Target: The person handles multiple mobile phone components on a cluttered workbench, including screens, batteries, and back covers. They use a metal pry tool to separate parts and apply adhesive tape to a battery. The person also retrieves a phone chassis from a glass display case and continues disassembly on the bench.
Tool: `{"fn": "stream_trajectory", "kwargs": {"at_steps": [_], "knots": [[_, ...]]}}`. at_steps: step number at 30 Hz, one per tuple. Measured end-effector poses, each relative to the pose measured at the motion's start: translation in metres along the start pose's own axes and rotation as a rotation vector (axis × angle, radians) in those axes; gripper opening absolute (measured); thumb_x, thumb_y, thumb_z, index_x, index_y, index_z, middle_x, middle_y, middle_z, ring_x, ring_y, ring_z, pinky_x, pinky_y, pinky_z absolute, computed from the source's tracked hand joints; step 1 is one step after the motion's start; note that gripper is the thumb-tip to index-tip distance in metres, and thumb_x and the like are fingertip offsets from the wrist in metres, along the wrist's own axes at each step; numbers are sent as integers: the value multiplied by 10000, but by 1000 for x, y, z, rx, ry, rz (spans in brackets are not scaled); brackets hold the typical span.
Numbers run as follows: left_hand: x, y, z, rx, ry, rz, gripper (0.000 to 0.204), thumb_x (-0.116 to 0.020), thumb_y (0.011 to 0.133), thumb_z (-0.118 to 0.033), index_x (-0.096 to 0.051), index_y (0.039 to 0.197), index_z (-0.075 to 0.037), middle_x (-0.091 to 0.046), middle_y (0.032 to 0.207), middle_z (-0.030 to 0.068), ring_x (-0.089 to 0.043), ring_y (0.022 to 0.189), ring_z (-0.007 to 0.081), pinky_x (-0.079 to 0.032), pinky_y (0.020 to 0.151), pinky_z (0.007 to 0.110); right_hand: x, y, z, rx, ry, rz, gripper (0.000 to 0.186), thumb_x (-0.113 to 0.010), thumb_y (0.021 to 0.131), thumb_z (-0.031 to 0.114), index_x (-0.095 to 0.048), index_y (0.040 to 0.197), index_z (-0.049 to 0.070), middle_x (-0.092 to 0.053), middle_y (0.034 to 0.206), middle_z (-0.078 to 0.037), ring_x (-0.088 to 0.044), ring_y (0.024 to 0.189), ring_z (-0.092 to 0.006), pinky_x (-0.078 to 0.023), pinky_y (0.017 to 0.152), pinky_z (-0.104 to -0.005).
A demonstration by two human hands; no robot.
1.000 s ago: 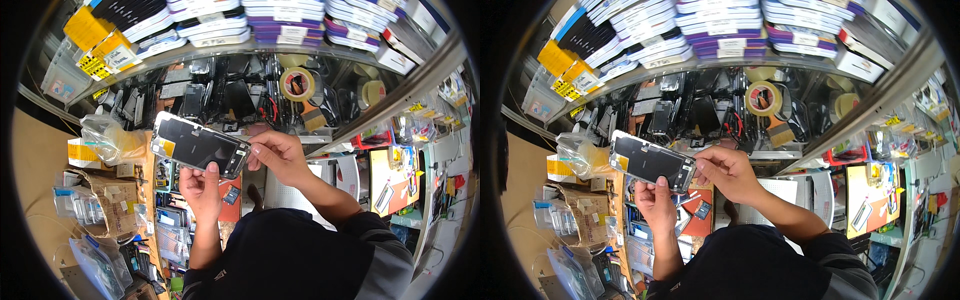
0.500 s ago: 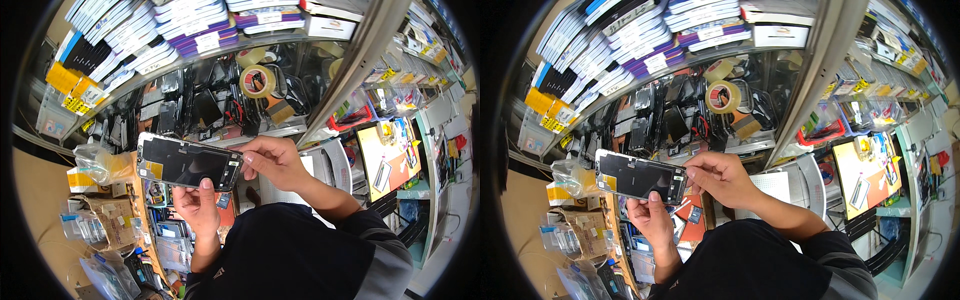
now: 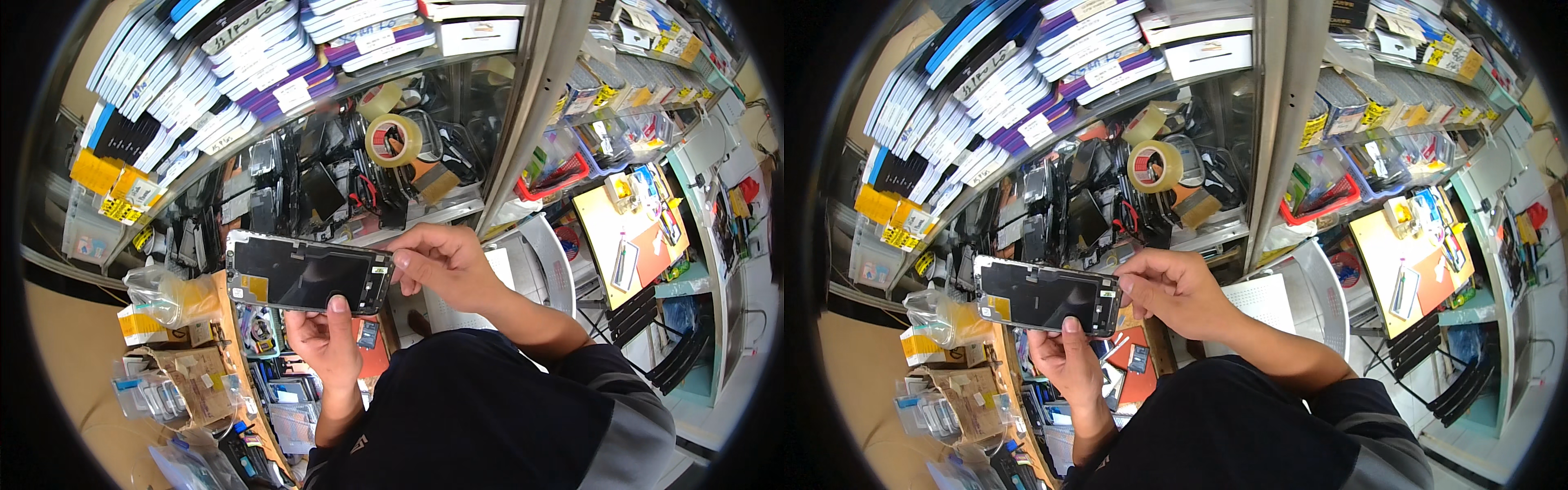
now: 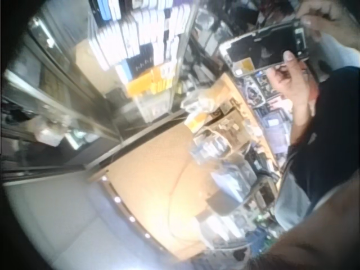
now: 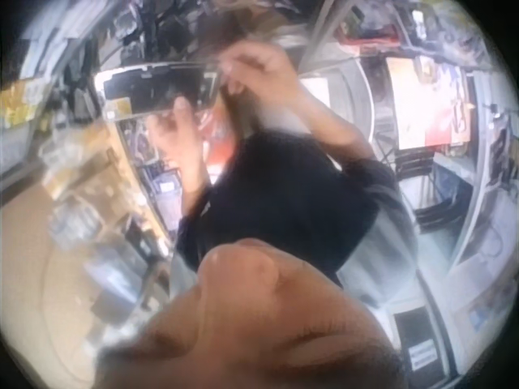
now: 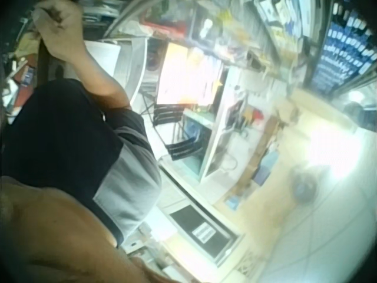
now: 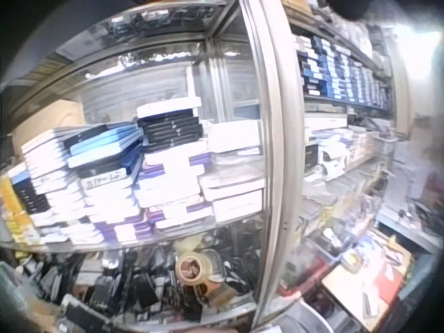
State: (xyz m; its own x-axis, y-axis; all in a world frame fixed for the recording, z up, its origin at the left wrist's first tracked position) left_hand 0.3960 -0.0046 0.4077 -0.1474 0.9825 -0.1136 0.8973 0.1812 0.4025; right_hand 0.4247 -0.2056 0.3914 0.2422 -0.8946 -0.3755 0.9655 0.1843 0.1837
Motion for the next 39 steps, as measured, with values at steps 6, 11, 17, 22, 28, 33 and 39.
{"fn": "stream_trajectory", "kwargs": {"at_steps": [6, 11, 17, 22, 28, 33, 39], "knots": [[-24, -10, 20, 146, -47, 104, 241, -684, 1025, -75, -610, 1242, 1, -677, 1010, 36, -623, 807, 74, -544, 722, 234, 23, -21, 0, -21, 16, -78, 182, -647, 1065, 141, -694, 1164, -5, -723, 918, -17, -626, 736, -46, -525, 650, -214], [-47, -29, 16, 222, -31, 139, 209, -702, 1022, -92, -620, 1188, 5, -696, 905, 60, -669, 736, 104, -575, 697, 248, 46, -39, 0, -45, -6, -132, 177, -647, 1064, 141, -703, 1146, -5, -718, 913, -10, -621, 735, -47, -526, 654, -217], [-49, -61, 19, 298, 17, 119, 198, -696, 1028, -96, -600, 1165, 8, -703, 914, 77, -706, 763, 136, -588, 694, 260, 60, -54, -15, -83, -11, -119, 175, -667, 1047, 122, -694, 1153, -15, -735, 885, -67, -663, 704, -89, -556, 653, -251], [-20, -101, 31, 387, 60, 27, 168, -684, 1037, -97, -594, 1144, -2, -699, 909, 73, -702, 776, 137, -571, 672, 264, 46, -60, -52, -204, 22, 7, 175, -651, 1057, 128, -689, 1158, -9, -720, 883, -58, -656, 707, -97, -547, 659, -263], [42, -172, 66, 683, 305, 21, 290, -622, 1094, -278, -655, 960, -22, -709, 792, 49, -671, 706, 110, -532, 647, 257, 8, -77, -130, -447, -121, 317, 194, -643, 1060, 148, -695, 1159, -10, -679, 812, -27, -660, 710, -103, -540, 657, -274], [98, -256, 102, 742, 915, 261, 431, -632, 1035, -436, -709, 1144, -27, -755, 949, 214, -724, 933, 432, -564, 852, 497, 76, -102, -251, -462, -582, 279, 161, -651, 1019, 146, -725, 1019, 3, -676, 764, -31, -656, 670, -106, -532, 626, -275], [127, -370, 102, 908, 624, 243, 464, -654, 1029, -416, -661, 1258, -13, -738, 1146, 247, -699, 1090, 437, -543, 932, 500, 151, -170, -329, -610, -821, 236, 134, -673, 974, 96, -734, 934, -15, -712, 765, -79, -670, 617, -139, -535, 588, -302]]}}
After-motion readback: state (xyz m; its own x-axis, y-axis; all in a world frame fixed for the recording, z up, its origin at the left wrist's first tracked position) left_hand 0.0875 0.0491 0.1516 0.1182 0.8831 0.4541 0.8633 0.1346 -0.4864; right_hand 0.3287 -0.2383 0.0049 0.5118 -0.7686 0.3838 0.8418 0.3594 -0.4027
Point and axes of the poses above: each hand's wrist, its own y-axis towards the middle knuckle, its own x-axis out of the back of the hand, z = x × y, the point moved 10 cm from there along y, towards the middle knuckle
